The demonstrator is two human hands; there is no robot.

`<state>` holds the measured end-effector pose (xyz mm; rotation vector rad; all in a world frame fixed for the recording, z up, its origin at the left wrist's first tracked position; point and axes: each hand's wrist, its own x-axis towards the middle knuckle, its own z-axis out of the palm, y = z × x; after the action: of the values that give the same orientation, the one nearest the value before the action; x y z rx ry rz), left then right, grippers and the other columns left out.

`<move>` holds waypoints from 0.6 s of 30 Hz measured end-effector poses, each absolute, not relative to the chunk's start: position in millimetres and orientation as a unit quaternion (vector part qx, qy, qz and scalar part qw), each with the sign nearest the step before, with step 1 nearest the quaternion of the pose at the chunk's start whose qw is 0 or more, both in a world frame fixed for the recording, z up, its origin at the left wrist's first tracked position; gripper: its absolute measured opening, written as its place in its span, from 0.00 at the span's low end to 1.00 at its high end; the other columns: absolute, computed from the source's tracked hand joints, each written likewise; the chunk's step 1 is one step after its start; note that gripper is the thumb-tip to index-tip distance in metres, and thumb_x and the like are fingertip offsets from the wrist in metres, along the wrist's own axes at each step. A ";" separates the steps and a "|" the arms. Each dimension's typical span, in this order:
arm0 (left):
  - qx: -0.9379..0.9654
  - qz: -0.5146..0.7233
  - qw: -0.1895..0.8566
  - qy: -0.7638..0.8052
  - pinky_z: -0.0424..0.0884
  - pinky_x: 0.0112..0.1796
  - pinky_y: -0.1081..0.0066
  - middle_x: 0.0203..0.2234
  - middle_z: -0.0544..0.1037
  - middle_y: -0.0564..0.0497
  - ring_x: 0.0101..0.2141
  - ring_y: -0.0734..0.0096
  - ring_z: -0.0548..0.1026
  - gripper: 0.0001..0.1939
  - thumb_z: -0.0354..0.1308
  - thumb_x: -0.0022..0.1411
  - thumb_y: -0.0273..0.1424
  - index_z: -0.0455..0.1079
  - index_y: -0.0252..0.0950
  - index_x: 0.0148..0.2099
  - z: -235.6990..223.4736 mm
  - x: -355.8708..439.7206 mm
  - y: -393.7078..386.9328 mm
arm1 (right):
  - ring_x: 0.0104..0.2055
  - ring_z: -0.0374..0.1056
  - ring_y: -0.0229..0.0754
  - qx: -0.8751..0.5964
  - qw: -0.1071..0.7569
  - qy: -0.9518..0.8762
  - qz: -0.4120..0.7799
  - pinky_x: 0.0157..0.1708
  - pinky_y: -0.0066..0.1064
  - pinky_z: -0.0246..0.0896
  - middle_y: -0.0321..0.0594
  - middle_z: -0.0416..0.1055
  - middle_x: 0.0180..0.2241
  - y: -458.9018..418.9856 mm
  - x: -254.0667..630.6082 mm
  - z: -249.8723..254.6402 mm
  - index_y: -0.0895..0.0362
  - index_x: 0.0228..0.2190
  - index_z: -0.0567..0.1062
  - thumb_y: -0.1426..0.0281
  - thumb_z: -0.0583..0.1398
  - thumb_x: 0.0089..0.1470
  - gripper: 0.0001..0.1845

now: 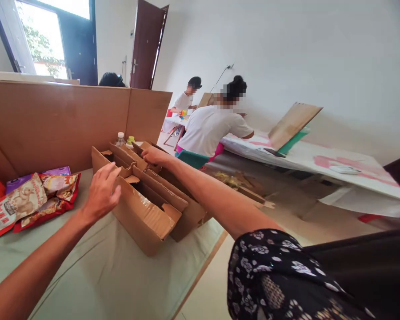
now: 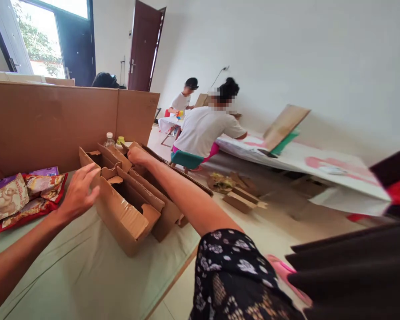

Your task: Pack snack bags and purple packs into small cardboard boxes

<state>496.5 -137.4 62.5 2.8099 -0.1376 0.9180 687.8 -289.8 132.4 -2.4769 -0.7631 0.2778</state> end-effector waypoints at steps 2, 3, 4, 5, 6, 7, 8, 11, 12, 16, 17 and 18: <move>0.956 0.276 0.083 -0.053 0.62 0.64 0.55 0.62 0.70 0.39 0.64 0.56 0.64 0.25 0.54 0.65 0.25 0.63 0.32 0.64 82.5 544.9 -143.5 | 0.33 0.75 0.37 -0.909 0.268 -0.298 0.113 0.35 0.28 0.73 0.40 0.79 0.36 -287.9 693.1 124.3 0.62 0.44 0.78 0.70 0.61 0.65 0.09; 0.962 0.255 0.077 -0.057 0.63 0.63 0.55 0.61 0.71 0.40 0.63 0.56 0.65 0.25 0.55 0.66 0.25 0.63 0.32 0.64 89.4 566.8 -145.6 | 0.33 0.76 0.35 -0.905 0.267 -0.308 0.123 0.35 0.25 0.72 0.41 0.80 0.35 -287.6 696.5 121.8 0.62 0.43 0.79 0.75 0.60 0.64 0.08; 0.968 0.231 0.071 -0.063 0.65 0.61 0.54 0.59 0.72 0.41 0.62 0.56 0.67 0.23 0.56 0.66 0.25 0.65 0.32 0.63 94.0 586.1 -147.3 | 0.33 0.76 0.34 -0.901 0.260 -0.321 0.133 0.36 0.23 0.71 0.41 0.81 0.35 -287.9 700.6 120.2 0.62 0.43 0.80 0.79 0.59 0.63 0.10; 0.974 0.206 0.064 -0.069 0.67 0.59 0.53 0.57 0.73 0.42 0.60 0.56 0.69 0.20 0.57 0.67 0.27 0.67 0.33 0.61 96.2 601.9 -148.8 | 0.34 0.77 0.34 -0.899 0.248 -0.332 0.143 0.36 0.21 0.70 0.40 0.81 0.35 -288.7 705.4 119.2 0.61 0.42 0.81 0.81 0.58 0.61 0.12; 0.979 0.180 0.056 -0.075 0.69 0.57 0.52 0.55 0.75 0.43 0.57 0.56 0.71 0.17 0.59 0.68 0.29 0.70 0.34 0.58 96.5 614.0 -150.3 | 0.35 0.77 0.35 -0.899 0.230 -0.341 0.151 0.37 0.20 0.70 0.40 0.82 0.35 -289.5 710.6 118.5 0.60 0.41 0.81 0.82 0.58 0.60 0.14; 0.983 0.157 0.048 -0.080 0.71 0.55 0.51 0.53 0.76 0.44 0.55 0.57 0.73 0.14 0.60 0.68 0.32 0.71 0.34 0.54 95.3 622.4 -151.8 | 0.37 0.78 0.37 -0.902 0.208 -0.346 0.156 0.38 0.21 0.70 0.41 0.82 0.36 -290.1 716.2 117.6 0.60 0.41 0.82 0.82 0.58 0.60 0.14; 0.986 0.139 0.040 -0.083 0.72 0.53 0.51 0.51 0.77 0.45 0.53 0.57 0.75 0.13 0.61 0.68 0.34 0.73 0.34 0.52 93.1 627.5 -153.3 | 0.40 0.78 0.39 -0.907 0.182 -0.347 0.157 0.39 0.22 0.70 0.42 0.82 0.37 -289.7 722.0 116.3 0.60 0.40 0.82 0.81 0.59 0.60 0.12; 0.990 0.114 0.020 -0.084 0.73 0.52 0.52 0.49 0.77 0.45 0.52 0.58 0.75 0.11 0.61 0.69 0.35 0.73 0.34 0.49 85.8 629.0 -156.7 | 0.46 0.76 0.44 -0.924 0.089 -0.337 0.159 0.45 0.30 0.71 0.47 0.79 0.42 -281.5 737.8 107.9 0.61 0.41 0.80 0.75 0.64 0.59 0.07; 0.990 0.112 0.014 -0.083 0.73 0.52 0.53 0.49 0.77 0.45 0.52 0.59 0.75 0.11 0.60 0.69 0.35 0.74 0.34 0.49 84.3 627.5 -157.1 | 0.47 0.75 0.45 -0.927 0.059 -0.332 0.165 0.47 0.35 0.72 0.47 0.78 0.44 -276.4 742.1 103.6 0.61 0.43 0.79 0.71 0.65 0.60 0.09; 0.991 0.106 -0.007 -0.083 0.74 0.50 0.54 0.47 0.77 0.46 0.51 0.60 0.75 0.09 0.60 0.69 0.34 0.74 0.34 0.47 82.9 622.0 -157.3 | 0.48 0.73 0.45 -0.928 -0.024 -0.316 0.196 0.48 0.43 0.73 0.44 0.74 0.50 -255.4 752.3 84.7 0.59 0.50 0.75 0.62 0.62 0.65 0.16; 0.991 0.104 -0.011 -0.082 0.75 0.50 0.55 0.47 0.77 0.46 0.51 0.60 0.75 0.09 0.60 0.69 0.34 0.74 0.34 0.47 82.9 620.8 -157.8 | 0.48 0.73 0.46 -0.928 -0.036 -0.314 0.196 0.48 0.43 0.73 0.44 0.73 0.50 -252.2 752.5 80.5 0.59 0.50 0.75 0.62 0.62 0.65 0.17; 0.991 0.102 -0.016 -0.082 0.75 0.50 0.55 0.47 0.77 0.46 0.50 0.60 0.75 0.09 0.60 0.69 0.34 0.74 0.34 0.47 82.7 619.3 -158.8 | 0.49 0.73 0.46 -0.929 -0.047 -0.313 0.191 0.48 0.43 0.73 0.45 0.73 0.51 -250.4 751.3 76.8 0.59 0.51 0.74 0.62 0.62 0.65 0.17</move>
<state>619.3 -158.8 82.7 3.1462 -0.2610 0.3237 751.3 -250.4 76.8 -3.0106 -1.0138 0.6191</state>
